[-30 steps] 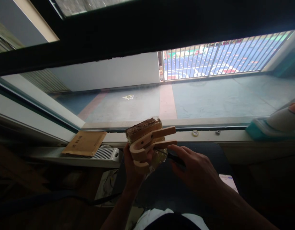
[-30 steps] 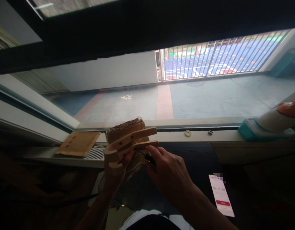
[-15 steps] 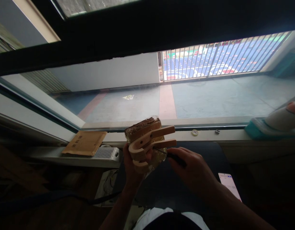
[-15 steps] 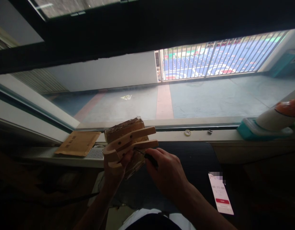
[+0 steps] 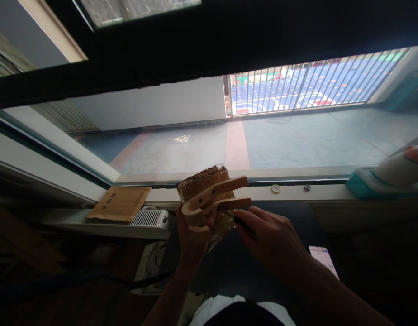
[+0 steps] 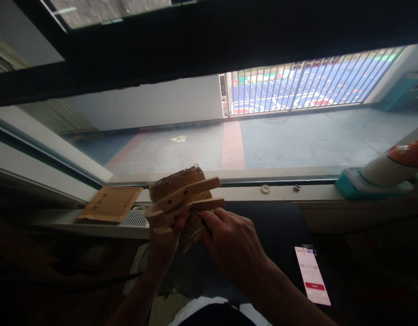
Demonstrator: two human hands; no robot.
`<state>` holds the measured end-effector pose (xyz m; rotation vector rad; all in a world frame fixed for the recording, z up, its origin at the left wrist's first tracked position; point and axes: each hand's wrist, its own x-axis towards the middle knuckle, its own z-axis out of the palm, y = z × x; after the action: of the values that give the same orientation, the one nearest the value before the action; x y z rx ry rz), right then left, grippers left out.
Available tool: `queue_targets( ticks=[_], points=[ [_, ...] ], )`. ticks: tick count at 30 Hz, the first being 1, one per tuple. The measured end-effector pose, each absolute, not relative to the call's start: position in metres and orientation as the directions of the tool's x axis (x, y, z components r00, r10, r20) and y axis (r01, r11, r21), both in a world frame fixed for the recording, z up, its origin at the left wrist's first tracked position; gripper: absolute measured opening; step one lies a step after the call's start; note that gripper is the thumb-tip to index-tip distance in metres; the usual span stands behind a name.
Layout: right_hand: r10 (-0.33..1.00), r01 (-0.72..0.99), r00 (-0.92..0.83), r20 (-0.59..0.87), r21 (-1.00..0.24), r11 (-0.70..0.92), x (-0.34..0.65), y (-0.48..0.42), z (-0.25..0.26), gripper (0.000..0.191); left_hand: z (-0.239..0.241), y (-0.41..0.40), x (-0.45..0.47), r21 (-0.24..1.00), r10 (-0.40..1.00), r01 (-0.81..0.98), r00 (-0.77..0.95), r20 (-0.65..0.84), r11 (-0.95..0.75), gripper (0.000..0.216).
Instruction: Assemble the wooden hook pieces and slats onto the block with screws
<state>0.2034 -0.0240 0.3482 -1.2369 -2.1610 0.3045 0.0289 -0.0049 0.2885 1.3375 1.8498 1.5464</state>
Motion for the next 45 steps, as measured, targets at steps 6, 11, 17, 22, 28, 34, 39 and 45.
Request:
queue_targets(
  ticks=[6,11,17,22,28,34,39,45],
  points=[
    [0.81,0.712,-0.401,0.429,-0.41,0.57,0.205,-0.024,0.35,0.019,0.289,-0.007,0.032,0.925,0.844,0.378,-0.484,0.23,-0.035,0.066],
    [0.778,0.723,-0.421,0.466,-0.346,0.598,0.205,-0.026,0.349,0.018,0.283,-0.009,0.031,0.957,0.858,0.277,-0.47,0.21,-0.082,0.065],
    [0.777,0.716,-0.422,0.467,-0.355,0.601,0.204,-0.027,0.346,0.02,0.288,-0.012,0.033,0.955,0.86,0.279,-0.458,0.225,-0.101,0.064],
    [0.822,0.681,-0.372,0.432,-0.475,0.557,0.205,-0.028,0.344,0.02,0.293,-0.012,0.039,0.945,0.826,0.301,-0.496,0.268,-0.126,0.051],
    [0.919,0.626,-0.249,0.307,-0.673,0.394,0.204,-0.028,0.337,0.022,0.29,-0.01,0.037,0.926,0.795,0.361,-0.529,0.298,-0.108,0.056],
    [0.921,0.674,-0.268,0.281,-0.628,0.388,0.205,-0.027,0.339,0.026,0.288,-0.008,0.034,0.916,0.785,0.38,-0.526,0.327,-0.127,0.059],
    [0.794,0.75,-0.453,0.405,-0.308,0.585,0.205,-0.03,0.343,0.023,0.283,-0.008,0.032,0.919,0.813,0.378,-0.498,0.302,-0.11,0.05],
    [0.851,0.678,-0.345,0.395,-0.522,0.517,0.204,-0.028,0.335,0.021,0.287,-0.009,0.035,0.92,0.796,0.377,-0.523,0.306,-0.106,0.052]
  ],
)
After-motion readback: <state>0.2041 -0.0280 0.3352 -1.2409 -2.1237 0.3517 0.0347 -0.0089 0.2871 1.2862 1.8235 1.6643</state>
